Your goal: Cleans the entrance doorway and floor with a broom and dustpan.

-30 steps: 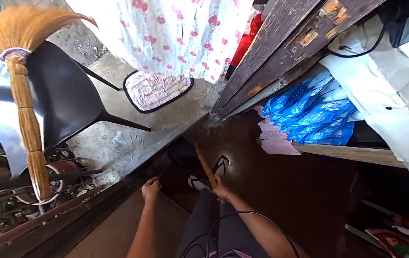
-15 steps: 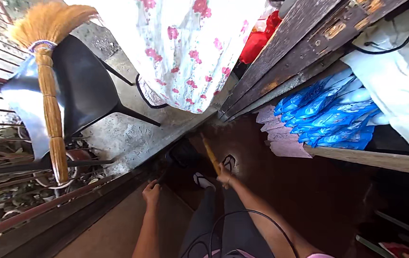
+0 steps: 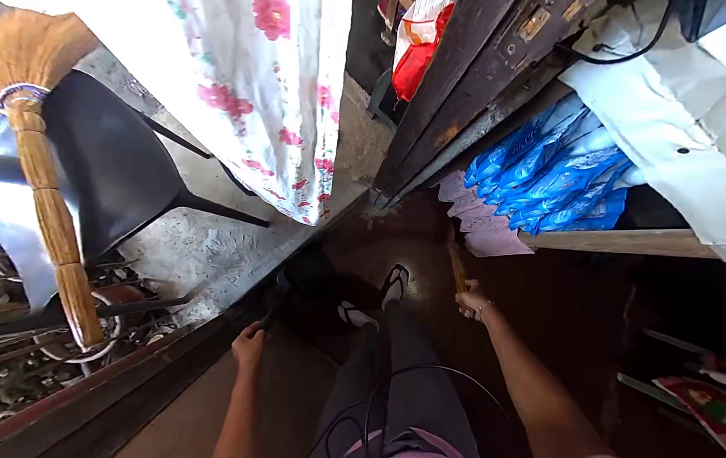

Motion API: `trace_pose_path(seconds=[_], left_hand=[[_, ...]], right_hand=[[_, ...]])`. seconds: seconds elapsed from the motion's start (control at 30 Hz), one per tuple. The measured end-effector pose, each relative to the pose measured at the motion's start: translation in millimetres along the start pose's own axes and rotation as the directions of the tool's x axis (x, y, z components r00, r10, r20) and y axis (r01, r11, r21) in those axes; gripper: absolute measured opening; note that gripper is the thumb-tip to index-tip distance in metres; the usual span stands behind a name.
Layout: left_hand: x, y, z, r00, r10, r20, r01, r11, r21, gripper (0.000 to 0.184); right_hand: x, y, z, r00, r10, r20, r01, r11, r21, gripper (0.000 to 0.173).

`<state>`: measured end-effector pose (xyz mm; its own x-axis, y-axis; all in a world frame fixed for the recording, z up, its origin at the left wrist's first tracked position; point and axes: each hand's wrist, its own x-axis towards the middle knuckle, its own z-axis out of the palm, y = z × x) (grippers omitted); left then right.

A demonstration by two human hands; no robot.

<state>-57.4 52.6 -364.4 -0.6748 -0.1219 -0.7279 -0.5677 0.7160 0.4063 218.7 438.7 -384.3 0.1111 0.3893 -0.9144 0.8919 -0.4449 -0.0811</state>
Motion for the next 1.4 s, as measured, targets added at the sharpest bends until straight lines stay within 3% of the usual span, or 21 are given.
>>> trace_pose_path(seconds=[0.07,0.17,0.23,0.33,0.43,0.53,0.67,0.77,0.9,0.97,1.1,1.23,1.33,1.4], left_hand=[[1.9,5.9,6.3,1.000,-0.010,-0.011,0.010,0.999,0.035,0.036],[-1.2,15.3,8.5,0.999,-0.030,-0.032,0.033,0.996,0.079,0.035],[-3.2,19.8,7.8,0.999,-0.032,-0.030,0.035,0.996,0.087,0.035],[-13.3,26.4,1.6,0.999,-0.043,-0.002,0.043,0.995,0.090,0.035],[-27.2,22.9,-20.0,0.999,-0.047,0.024,0.045,0.996,0.073,0.034],[-29.7,-3.7,-37.9,0.997,-0.082,-0.002,0.082,0.996,-0.026,0.033],[-28.6,-22.1,-46.4,0.992,-0.125,-0.016,0.123,0.987,-0.106,0.035],[-24.2,-20.8,-43.4,0.988,-0.151,-0.024,0.147,0.981,-0.125,0.036],[-20.4,-19.2,-45.6,0.986,-0.165,0.003,0.164,0.980,-0.108,0.036],[-18.8,-21.7,-47.2,0.986,-0.169,0.006,0.169,0.979,-0.111,0.036],[-25.0,-28.4,-58.8,0.985,-0.173,0.021,0.175,0.975,-0.139,0.037],[-24.5,-31.2,-71.1,0.985,-0.168,0.025,0.170,0.980,-0.104,0.037],[-14.3,-25.6,-69.1,0.987,-0.162,0.017,0.162,0.984,-0.075,0.037],[-8.6,-16.6,-64.5,0.986,-0.164,0.021,0.165,0.984,-0.063,0.037]], right_hand=[[0.6,-3.3,32.6,0.995,-0.022,0.094,0.026,0.999,-0.034,0.071],[-38.9,1.9,117.4,0.941,-0.035,0.338,0.123,0.962,-0.244,0.078],[-62.3,2.8,158.6,0.901,-0.043,0.431,0.158,0.959,-0.236,0.077],[-80.5,-7.9,159.3,0.845,-0.081,0.528,0.187,0.971,-0.151,0.068],[-80.3,-15.7,124.8,0.830,-0.212,0.516,0.304,0.947,-0.100,0.062],[-73.9,-35.8,97.4,0.885,-0.297,0.359,0.371,0.916,-0.156,0.066],[-36.1,-69.6,113.8,0.931,-0.288,0.225,0.334,0.921,-0.199,0.068],[-26.7,-62.4,161.7,0.891,-0.290,0.349,0.405,0.855,-0.324,0.069],[-63.6,-41.9,210.3,0.851,-0.183,0.493,0.421,0.799,-0.430,0.071],[-70.4,-42.4,199.9,0.820,-0.151,0.553,0.422,0.812,-0.404,0.069],[-95.5,-47.1,135.0,0.778,-0.249,0.577,0.498,0.804,-0.325,0.071],[-100.4,-63.8,95.8,0.882,-0.295,0.369,0.427,0.832,-0.355,0.072],[-54.5,-72.3,122.3,0.933,-0.268,0.242,0.337,0.885,-0.321,0.073],[-31.8,-61.7,156.1,0.926,-0.254,0.280,0.342,0.879,-0.333,0.071]])
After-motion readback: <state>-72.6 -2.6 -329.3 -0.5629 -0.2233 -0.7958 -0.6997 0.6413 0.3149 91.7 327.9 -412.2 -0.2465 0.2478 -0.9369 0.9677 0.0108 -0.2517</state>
